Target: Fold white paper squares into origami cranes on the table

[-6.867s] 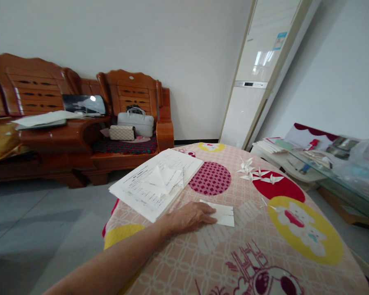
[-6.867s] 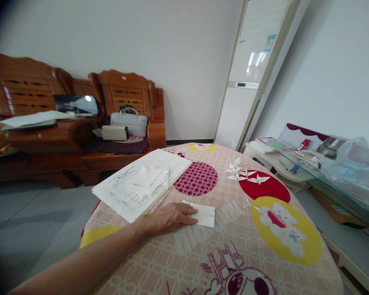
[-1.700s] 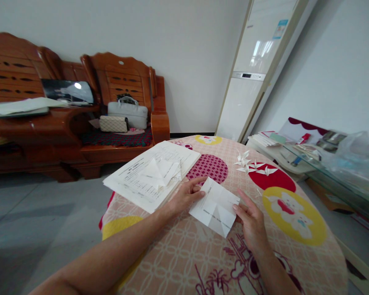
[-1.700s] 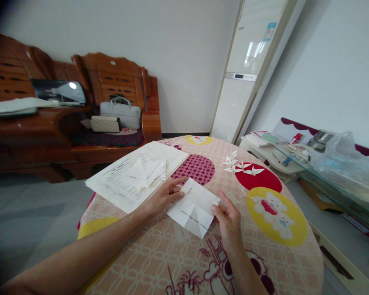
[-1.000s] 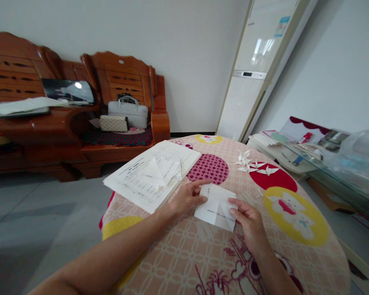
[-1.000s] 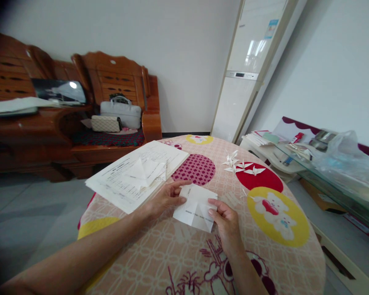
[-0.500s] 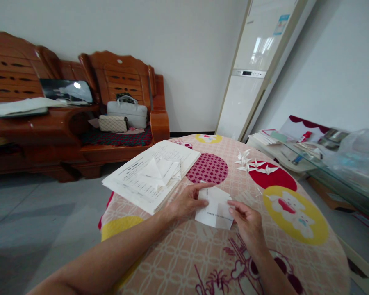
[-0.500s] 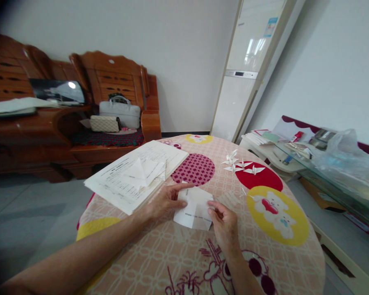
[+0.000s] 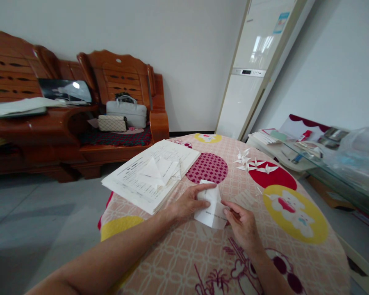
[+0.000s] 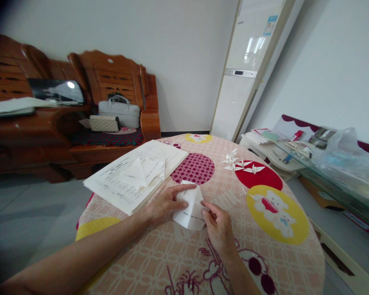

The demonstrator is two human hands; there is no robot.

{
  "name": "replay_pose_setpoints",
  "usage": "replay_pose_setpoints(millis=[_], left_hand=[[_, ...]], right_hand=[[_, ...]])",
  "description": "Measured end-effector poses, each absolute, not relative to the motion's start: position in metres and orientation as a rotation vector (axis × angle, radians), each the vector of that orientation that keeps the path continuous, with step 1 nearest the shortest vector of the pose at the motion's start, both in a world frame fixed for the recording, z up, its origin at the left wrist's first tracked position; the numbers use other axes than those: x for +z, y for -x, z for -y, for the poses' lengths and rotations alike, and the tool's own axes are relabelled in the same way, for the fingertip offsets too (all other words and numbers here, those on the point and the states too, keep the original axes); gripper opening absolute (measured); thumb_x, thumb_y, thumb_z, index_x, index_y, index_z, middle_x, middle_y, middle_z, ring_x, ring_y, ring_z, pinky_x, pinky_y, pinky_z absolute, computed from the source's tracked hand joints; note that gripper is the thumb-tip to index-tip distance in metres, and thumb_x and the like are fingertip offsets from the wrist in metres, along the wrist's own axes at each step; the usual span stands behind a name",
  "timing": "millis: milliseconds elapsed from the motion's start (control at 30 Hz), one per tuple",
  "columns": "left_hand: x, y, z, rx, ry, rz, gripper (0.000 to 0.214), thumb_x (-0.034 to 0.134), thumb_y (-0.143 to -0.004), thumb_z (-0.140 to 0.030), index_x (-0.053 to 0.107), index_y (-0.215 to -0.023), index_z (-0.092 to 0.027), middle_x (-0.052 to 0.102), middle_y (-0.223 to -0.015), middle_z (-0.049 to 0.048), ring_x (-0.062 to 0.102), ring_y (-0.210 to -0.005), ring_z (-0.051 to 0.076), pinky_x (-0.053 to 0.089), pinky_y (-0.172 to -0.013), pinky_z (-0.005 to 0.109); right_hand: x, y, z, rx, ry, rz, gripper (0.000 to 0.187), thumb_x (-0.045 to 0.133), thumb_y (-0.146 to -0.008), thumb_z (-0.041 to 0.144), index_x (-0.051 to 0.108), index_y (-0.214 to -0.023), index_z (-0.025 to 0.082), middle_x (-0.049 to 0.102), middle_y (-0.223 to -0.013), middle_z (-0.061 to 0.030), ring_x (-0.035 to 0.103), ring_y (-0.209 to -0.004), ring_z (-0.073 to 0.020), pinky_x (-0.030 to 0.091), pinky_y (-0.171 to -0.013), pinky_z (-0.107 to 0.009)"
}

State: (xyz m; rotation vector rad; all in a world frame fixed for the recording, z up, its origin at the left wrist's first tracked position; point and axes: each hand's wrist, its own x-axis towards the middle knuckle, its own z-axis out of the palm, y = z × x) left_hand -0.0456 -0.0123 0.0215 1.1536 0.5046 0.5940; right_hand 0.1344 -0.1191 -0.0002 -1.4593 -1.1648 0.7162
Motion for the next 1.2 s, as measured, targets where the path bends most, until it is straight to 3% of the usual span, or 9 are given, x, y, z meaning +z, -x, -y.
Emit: replay_pose_setpoints(millis=[267, 500, 633, 800, 900, 1033, 1100, 1200], left_hand=[[0.016, 0.043, 0.013, 0.634, -1.371, -0.475, 0.067, 0.072, -0.075, -0.032, 0.051, -0.136, -0.018, 0.060, -0.106, 0.0073, 0.051, -0.075, 0.012, 0.039, -0.062, 0.021], [0.011, 0.042, 0.014, 0.578, -1.382, -0.423, 0.070, 0.072, -0.077, -0.035, 0.046, -0.140, -0.019, 0.060, -0.104, 0.0078, 0.051, -0.079, 0.014, 0.040, -0.067, 0.023], [0.008, 0.044, 0.013, 0.521, -1.340, -0.385, 0.069, 0.071, -0.078, -0.036, 0.044, -0.141, -0.022, 0.061, -0.108, 0.0075, 0.054, -0.086, 0.016, 0.042, -0.073, 0.025], [0.009, 0.045, 0.009, 0.583, -1.454, -0.532, 0.068, 0.069, -0.079, -0.040, 0.046, -0.140, -0.020, 0.064, -0.108, 0.0088, 0.057, -0.083, 0.017, 0.044, -0.069, 0.024], [0.016, 0.045, 0.007, 0.702, -1.544, -0.672, 0.064, 0.072, -0.076, -0.037, 0.053, -0.135, -0.020, 0.061, -0.120, 0.0105, 0.059, -0.083, 0.017, 0.046, -0.068, 0.025], [0.029, 0.047, 0.009, 0.901, -1.735, -0.770, 0.050, 0.075, -0.073, -0.027, 0.065, -0.121, -0.025, 0.045, -0.142, 0.0095, 0.059, -0.095, 0.018, 0.049, -0.072, 0.026], [0.034, 0.048, 0.012, 0.936, -1.846, -0.763, 0.036, 0.074, -0.074, -0.023, 0.071, -0.110, -0.025, 0.046, -0.141, 0.0083, 0.059, -0.098, 0.019, 0.049, -0.072, 0.025], [0.036, 0.048, 0.015, 0.944, -1.952, -0.765, 0.022, 0.072, -0.076, -0.020, 0.076, -0.097, -0.024, 0.056, -0.130, 0.0078, 0.061, -0.086, 0.016, 0.046, -0.065, 0.024]], right_hand=[[0.001, -0.134, 0.118, 0.626, 1.504, 1.113, 0.033, 0.067, -0.077, 0.032, 0.073, -0.108, 0.021, 0.073, -0.106, -0.0093, 0.068, -0.094, -0.0260, 0.053, -0.086, -0.038], [0.003, -0.135, 0.118, 0.665, 1.558, 1.009, 0.036, 0.071, -0.074, 0.035, 0.074, -0.106, 0.020, 0.076, -0.093, -0.0095, 0.069, -0.078, -0.0250, 0.056, -0.072, -0.037], [0.004, -0.134, 0.118, 0.700, 1.486, 0.962, 0.029, 0.071, -0.074, 0.037, 0.077, -0.096, 0.019, 0.076, -0.091, -0.0088, 0.070, -0.080, -0.0249, 0.056, -0.074, -0.036], [0.004, -0.137, 0.119, 0.677, 1.425, 1.001, 0.022, 0.072, -0.074, 0.036, 0.078, -0.086, 0.019, 0.076, -0.082, -0.0070, 0.070, -0.075, -0.0239, 0.056, -0.069, -0.033], [0.006, -0.137, 0.121, 0.628, 1.416, 1.011, 0.023, 0.071, -0.074, 0.037, 0.077, -0.086, 0.018, 0.076, -0.081, -0.0074, 0.070, -0.073, -0.0238, 0.056, -0.066, -0.032], [0.011, -0.135, 0.122, 0.515, 1.411, 1.054, 0.020, 0.069, -0.076, 0.034, 0.076, -0.083, 0.018, 0.075, -0.077, -0.0061, 0.070, -0.070, -0.0216, 0.056, -0.063, -0.028], [0.012, -0.133, 0.122, 0.464, 1.407, 1.091, 0.018, 0.068, -0.077, 0.033, 0.076, -0.083, 0.018, 0.075, -0.077, -0.0054, 0.070, -0.069, -0.0204, 0.056, -0.062, -0.027], [0.013, -0.132, 0.122, 0.394, 1.414, 1.162, 0.017, 0.066, -0.080, 0.031, 0.075, -0.085, 0.018, 0.074, -0.077, -0.0049, 0.069, -0.068, -0.0189, 0.055, -0.061, -0.025]])
